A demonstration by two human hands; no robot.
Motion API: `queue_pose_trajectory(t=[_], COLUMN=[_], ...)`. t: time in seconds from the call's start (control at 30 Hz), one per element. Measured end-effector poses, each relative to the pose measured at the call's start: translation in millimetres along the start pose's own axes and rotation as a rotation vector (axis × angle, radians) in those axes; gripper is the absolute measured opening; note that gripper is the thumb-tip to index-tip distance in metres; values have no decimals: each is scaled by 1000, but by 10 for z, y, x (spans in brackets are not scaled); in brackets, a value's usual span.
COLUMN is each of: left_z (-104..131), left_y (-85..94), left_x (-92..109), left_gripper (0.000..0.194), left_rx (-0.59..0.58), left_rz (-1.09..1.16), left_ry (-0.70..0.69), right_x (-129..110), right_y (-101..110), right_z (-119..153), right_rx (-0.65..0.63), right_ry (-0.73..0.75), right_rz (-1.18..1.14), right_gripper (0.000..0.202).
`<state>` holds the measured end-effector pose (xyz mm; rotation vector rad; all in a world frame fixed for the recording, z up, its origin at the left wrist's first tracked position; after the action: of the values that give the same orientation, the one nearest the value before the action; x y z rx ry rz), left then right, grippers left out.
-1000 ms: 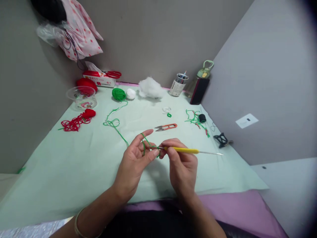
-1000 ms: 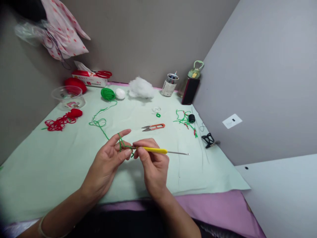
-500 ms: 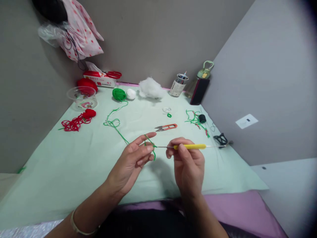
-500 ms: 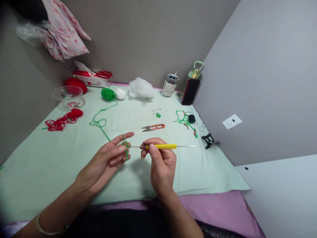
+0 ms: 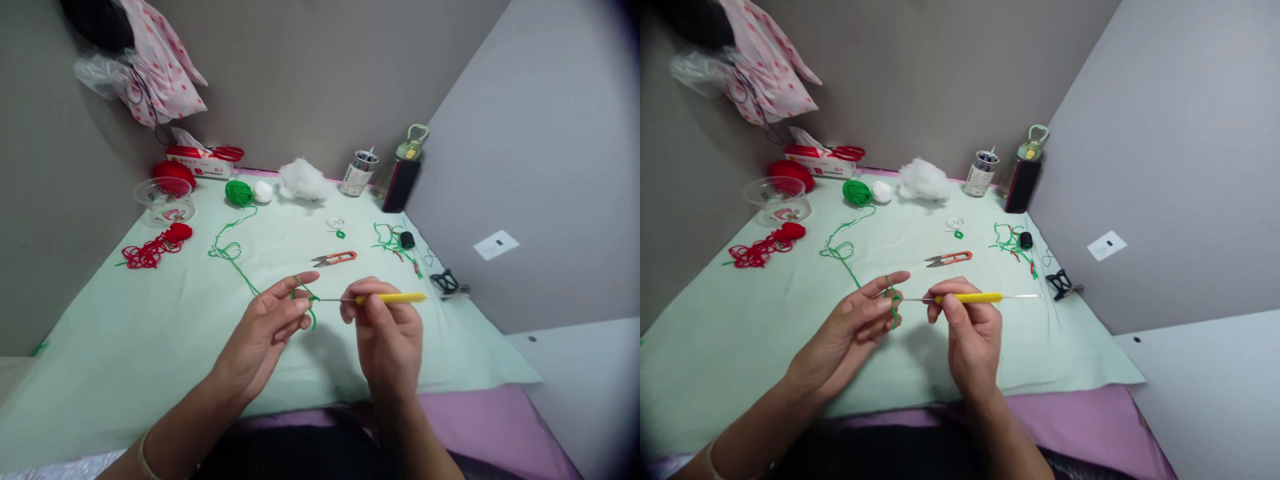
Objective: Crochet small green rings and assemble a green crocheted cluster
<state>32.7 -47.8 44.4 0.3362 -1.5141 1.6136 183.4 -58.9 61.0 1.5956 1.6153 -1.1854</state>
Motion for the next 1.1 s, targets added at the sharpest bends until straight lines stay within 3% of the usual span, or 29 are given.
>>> queue_pose_trajectory(t=[0.17,0.33,0.47,0.57,0.63,0.7,0.8,0.9,1.0,1.1], left_z=[14,-16,-28,-19,-13,-12,-10,9,6,4], left_y=[-35,-2,-7,-7,3,12,6,-25,-31,1], left_x=[-21,-36,-49,-81,-83,-62,-23,-32,-91,-64], left_gripper=[35,32,40,45,44,42,47,57,54,39], left_rx=[-31,25,63,42,20,12,56,91,43,4], left_rz=[-155,-224,-151,-32,36,40,-59,-94,-15,41], left_ry=[-99,-75,-112,-19,60,68,-81,-212,-59,69], right_x=[52,27,-47,-91,-95,-80,-62,-97,-123,-104], right_y=[-77,-97,-159,-172,-109,-28,-20,-128,-173,-46], right_z=[21,44,125,195,167,100,47,91,147,84], right_rx=[-98,-103,-116,-119,-97,-47,-27,-84,-94,7], right_ry=[-52,-5,253,452,390,217,64,233,418,268], right_rz=[95,166,458,629,529,328,161,426,611,388], right_gripper=[17,19,30,42,38,29,24,25,33,26])
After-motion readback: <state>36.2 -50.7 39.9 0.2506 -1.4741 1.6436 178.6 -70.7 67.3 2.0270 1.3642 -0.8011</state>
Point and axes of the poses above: each hand's wrist, its own z-axis away from the middle knuckle, its own y-axis out of the back of the hand, x = y × z, the point moved 4 cm from there along -z, towards the middle knuckle, and after that the axes turned 1 degree about -y, right-handed, at the moved point
